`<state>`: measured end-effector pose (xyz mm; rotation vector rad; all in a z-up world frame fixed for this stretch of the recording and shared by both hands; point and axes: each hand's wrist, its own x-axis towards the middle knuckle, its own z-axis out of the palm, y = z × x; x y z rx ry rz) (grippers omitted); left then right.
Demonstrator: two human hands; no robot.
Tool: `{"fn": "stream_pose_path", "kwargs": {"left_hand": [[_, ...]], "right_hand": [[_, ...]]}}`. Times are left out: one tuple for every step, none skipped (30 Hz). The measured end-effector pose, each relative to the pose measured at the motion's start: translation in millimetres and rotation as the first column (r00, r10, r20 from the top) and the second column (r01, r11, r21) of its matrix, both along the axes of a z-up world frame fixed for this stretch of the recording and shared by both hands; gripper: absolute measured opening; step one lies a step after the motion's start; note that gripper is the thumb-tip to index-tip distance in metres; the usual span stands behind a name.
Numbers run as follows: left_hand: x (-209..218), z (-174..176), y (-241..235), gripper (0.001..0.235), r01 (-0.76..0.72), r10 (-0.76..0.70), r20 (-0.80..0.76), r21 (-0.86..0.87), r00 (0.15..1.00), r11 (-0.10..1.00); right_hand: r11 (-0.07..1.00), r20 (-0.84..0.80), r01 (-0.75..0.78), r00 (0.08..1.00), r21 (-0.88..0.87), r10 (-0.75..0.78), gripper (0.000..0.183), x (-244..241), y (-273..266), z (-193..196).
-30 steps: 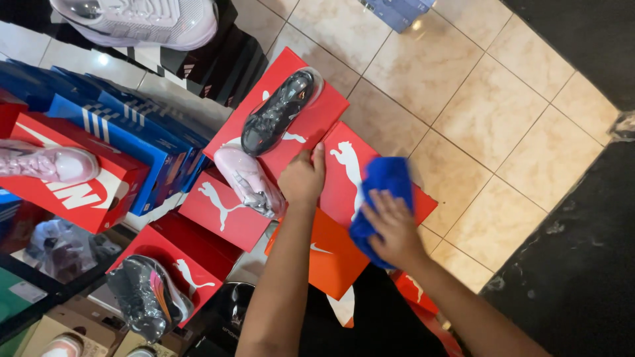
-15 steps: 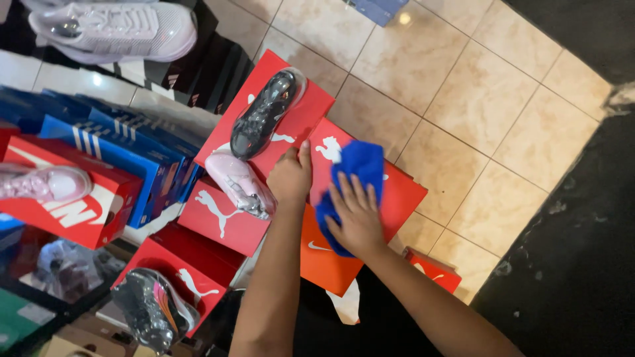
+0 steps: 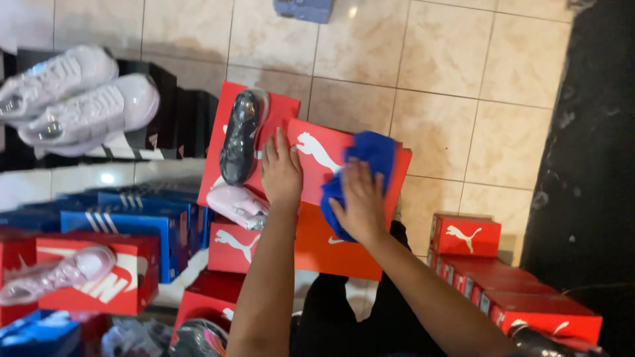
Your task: Cleaning shoes and shoe boxes with a cloth and organizing them.
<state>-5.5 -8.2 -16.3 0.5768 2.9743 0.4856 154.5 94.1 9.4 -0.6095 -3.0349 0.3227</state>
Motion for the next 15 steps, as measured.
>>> {"fn": "stream_pose_path", "kwargs": {"left_hand": [[-1,10,1,0.054,0.029,-0.029,-0.010,0.008,1.000,1.000],[-3,21,1,0.053,0.005,-0.010,0.177,0.028,0.984,1.000],[-2,30,1,0.053,-0.029,0.014,0.363,0.037,0.932,0.999],[-5,31,3,0.053,-0.008,-0.009,0.359,0.046,0.933,0.999],[-6,32,2,0.053,-0.010,-0.001,0.371,0.028,0.929,1.000],[-8,33,1,0.053,-0.011,0.006,0.381,0.010,0.924,1.000],[-10,24,1,0.053,-0.005,0.000,0.372,0.014,0.928,1.000],[-13,15,3,0.054,-0.031,0.033,0.364,-0.012,0.931,0.999],[-9,5,0,0.055,-0.056,0.069,0.366,-0.047,0.928,0.997],[-10,4,1,0.055,-0.050,0.066,0.368,-0.052,0.928,0.997],[-8,3,1,0.054,-0.072,0.079,0.339,-0.033,0.937,0.997],[-7,1,1,0.053,-0.094,0.094,0.310,-0.013,0.946,0.995],[-5,0,0,0.053,-0.092,0.093,0.314,-0.015,0.945,0.996],[-3,0,-2,0.052,-0.102,0.100,0.305,-0.010,0.947,0.995],[-5,0,2,0.052,-0.114,0.108,0.290,0.004,0.951,0.993]], "right_hand": [[1.000,-0.010,0.029,1.000,0.008,-0.029,0.080,8,8,5],[0.956,-0.081,0.251,0.961,-0.149,-0.265,0.094,16,14,10],[0.847,-0.114,0.430,0.868,-0.313,-0.483,0.112,27,22,16],[0.840,-0.121,0.447,0.857,-0.307,-0.500,0.112,30,40,-7],[0.577,0.041,0.604,0.710,-0.549,-0.703,0.084,34,57,-28],[0.225,0.254,0.678,0.531,-0.700,-0.808,0.067,39,74,-50],[0.224,0.245,0.672,0.529,-0.706,-0.813,0.067,31,86,-49],[0.203,0.237,0.617,0.555,-0.760,-0.797,0.071,24,99,-49],[0.174,0.240,0.568,0.578,-0.804,-0.780,0.075,23,107,-48],[0.167,0.245,0.571,0.573,-0.803,-0.782,0.075,29,105,-54],[0.135,0.214,0.490,0.590,-0.861,-0.778,0.066,36,102,-60],[0.101,0.181,0.403,0.604,-0.910,-0.776,0.057,43,99,-67],[0.099,0.185,0.407,0.602,-0.908,-0.777,0.057,56,78,-50],[0.104,0.236,0.455,0.629,-0.885,-0.741,0.069,67,57,-32],[0.121,0.276,0.493,0.655,-0.862,-0.704,0.081,74,42,-15]]}}
